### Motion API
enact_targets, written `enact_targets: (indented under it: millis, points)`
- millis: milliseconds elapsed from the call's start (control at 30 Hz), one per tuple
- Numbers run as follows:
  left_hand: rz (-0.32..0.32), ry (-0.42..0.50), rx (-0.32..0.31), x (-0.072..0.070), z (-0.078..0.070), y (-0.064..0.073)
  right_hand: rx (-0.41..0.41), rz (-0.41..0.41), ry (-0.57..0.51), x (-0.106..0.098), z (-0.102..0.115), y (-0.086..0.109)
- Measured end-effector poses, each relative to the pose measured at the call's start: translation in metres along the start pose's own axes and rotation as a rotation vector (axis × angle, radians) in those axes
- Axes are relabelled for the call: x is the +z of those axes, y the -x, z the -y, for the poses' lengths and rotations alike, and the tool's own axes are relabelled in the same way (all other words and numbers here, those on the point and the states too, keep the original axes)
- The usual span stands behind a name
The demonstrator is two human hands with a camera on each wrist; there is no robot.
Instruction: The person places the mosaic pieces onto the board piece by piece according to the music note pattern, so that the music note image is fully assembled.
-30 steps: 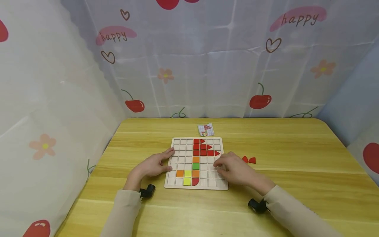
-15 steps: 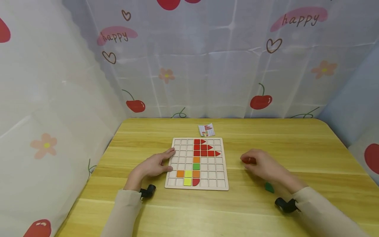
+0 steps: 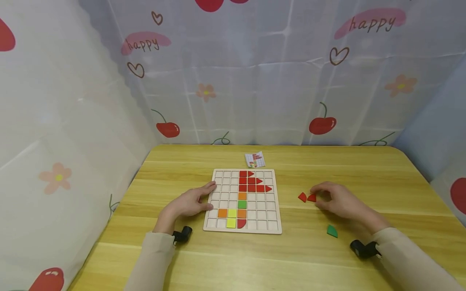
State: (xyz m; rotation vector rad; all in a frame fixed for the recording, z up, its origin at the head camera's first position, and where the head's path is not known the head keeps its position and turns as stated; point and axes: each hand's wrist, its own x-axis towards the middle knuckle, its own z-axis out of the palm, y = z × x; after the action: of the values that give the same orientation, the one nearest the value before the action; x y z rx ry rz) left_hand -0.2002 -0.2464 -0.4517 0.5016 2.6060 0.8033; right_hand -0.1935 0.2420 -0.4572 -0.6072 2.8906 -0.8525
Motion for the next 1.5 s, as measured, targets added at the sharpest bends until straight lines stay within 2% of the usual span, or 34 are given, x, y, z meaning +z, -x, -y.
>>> enact_targets:
  millis: [300, 833, 1067, 1333, 1500]
  points:
    - [-0.001, -0.003, 0.004, 0.0, -0.002, 0.001, 0.014, 0.011, 0.018, 0.002, -0.002, -0.003]
    - [0.003, -0.007, -0.002, 0.001, 0.001, -0.001, 0.044, 0.02, 0.049, 0.001, 0.01, -0.004]
    - [-0.002, -0.024, -0.003, 0.0, 0.002, -0.001, 0.041, -0.005, 0.041, -0.003, 0.012, -0.003]
    - [0.002, -0.015, -0.011, 0.001, 0.003, -0.001, -0.008, -0.049, 0.049, -0.005, 0.032, -0.009]
    - [0.001, -0.014, -0.008, 0.001, 0.002, -0.001, -0.03, -0.071, 0.075, 0.0, 0.047, -0.017]
